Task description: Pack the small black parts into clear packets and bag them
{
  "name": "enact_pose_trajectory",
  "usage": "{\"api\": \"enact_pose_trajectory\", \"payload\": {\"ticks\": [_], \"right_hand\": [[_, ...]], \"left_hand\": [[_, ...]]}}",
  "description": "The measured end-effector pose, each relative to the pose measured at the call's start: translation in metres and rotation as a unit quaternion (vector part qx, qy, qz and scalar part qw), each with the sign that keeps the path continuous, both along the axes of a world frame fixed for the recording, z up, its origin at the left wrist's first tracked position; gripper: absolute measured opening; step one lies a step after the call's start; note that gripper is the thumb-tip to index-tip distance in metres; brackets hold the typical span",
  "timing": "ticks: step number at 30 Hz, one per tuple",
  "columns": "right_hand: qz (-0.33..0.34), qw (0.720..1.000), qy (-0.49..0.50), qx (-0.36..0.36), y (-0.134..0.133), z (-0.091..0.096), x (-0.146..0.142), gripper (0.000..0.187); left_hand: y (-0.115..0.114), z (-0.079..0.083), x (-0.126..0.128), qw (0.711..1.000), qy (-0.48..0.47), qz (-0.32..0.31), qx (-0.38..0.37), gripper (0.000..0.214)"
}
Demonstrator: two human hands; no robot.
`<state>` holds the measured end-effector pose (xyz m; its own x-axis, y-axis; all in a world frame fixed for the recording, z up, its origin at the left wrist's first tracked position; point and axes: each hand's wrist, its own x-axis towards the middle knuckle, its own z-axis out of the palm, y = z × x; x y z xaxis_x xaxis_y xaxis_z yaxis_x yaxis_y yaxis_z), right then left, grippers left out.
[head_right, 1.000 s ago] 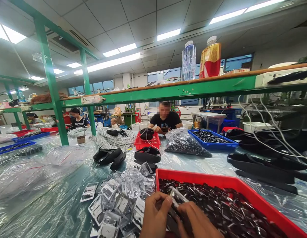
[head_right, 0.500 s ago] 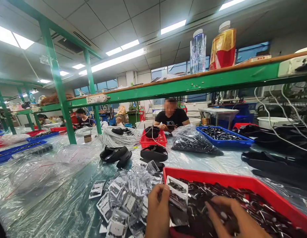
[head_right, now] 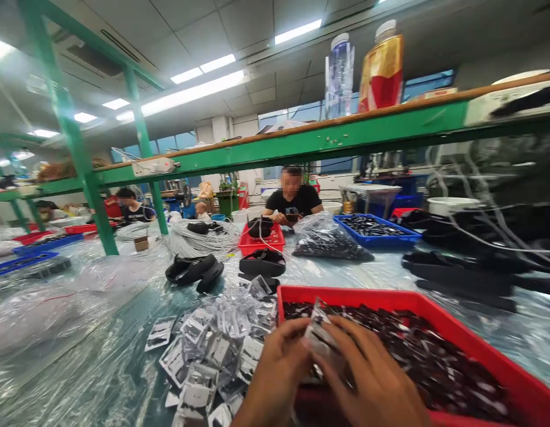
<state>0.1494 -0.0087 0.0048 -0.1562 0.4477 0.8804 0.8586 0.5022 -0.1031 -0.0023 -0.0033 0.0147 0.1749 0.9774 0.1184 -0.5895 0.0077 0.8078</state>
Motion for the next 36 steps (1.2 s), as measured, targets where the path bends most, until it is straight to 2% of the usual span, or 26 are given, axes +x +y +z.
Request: {"api": "enact_pose_trajectory", "payload": {"ticks": [3, 5, 9, 14, 18, 22, 25, 28, 33, 36], "right_hand": [[-0.016, 0.997, -0.063, 0.028, -0.009, 0.014, -0.004, 0.031], [-0.027, 0.997, -0.064, 0.021, -0.012, 0.017, -0.008, 0.03], [-0.013, 0.999, -0.032, 0.011, -0.016, 0.013, -0.015, 0.033], [0.005, 1.0, 0.001, 0.003, -0.021, 0.009, -0.024, 0.018], [0.021, 0.999, 0.037, -0.021, -0.022, 0.004, -0.03, 0.017], [0.072, 0.987, 0.109, -0.09, -0.022, 0.0, -0.031, 0.019], [0.121, 0.962, 0.175, -0.172, -0.024, 0.003, -0.032, 0.02], [0.138, 0.949, 0.187, -0.214, -0.027, 0.007, -0.031, 0.022], [0.1, 0.98, 0.091, -0.148, -0.022, 0.002, -0.027, 0.035], [0.084, 0.993, 0.042, -0.067, -0.018, -0.001, -0.026, 0.029]], "left_hand": [[0.004, -0.002, -0.004, 0.998, 0.054, 0.017, 0.036, 0.055], [0.008, -0.006, -0.004, 0.997, 0.065, 0.004, 0.049, 0.052], [0.008, -0.01, -0.001, 0.999, 0.029, 0.015, 0.013, 0.045], [0.003, -0.007, -0.001, 0.999, -0.022, 0.024, -0.024, 0.046], [0.004, -0.007, -0.003, 0.998, -0.043, 0.036, -0.039, 0.047], [0.005, -0.007, -0.006, 0.997, -0.058, 0.021, -0.037, 0.042], [0.006, -0.008, -0.008, 0.998, -0.055, -0.006, -0.023, 0.038], [0.008, -0.01, -0.01, 0.998, -0.05, -0.027, -0.012, 0.037], [0.009, -0.011, -0.009, 0.999, -0.001, -0.005, 0.043, 0.037], [0.01, -0.009, -0.007, 0.998, 0.021, 0.032, 0.046, 0.041]]}}
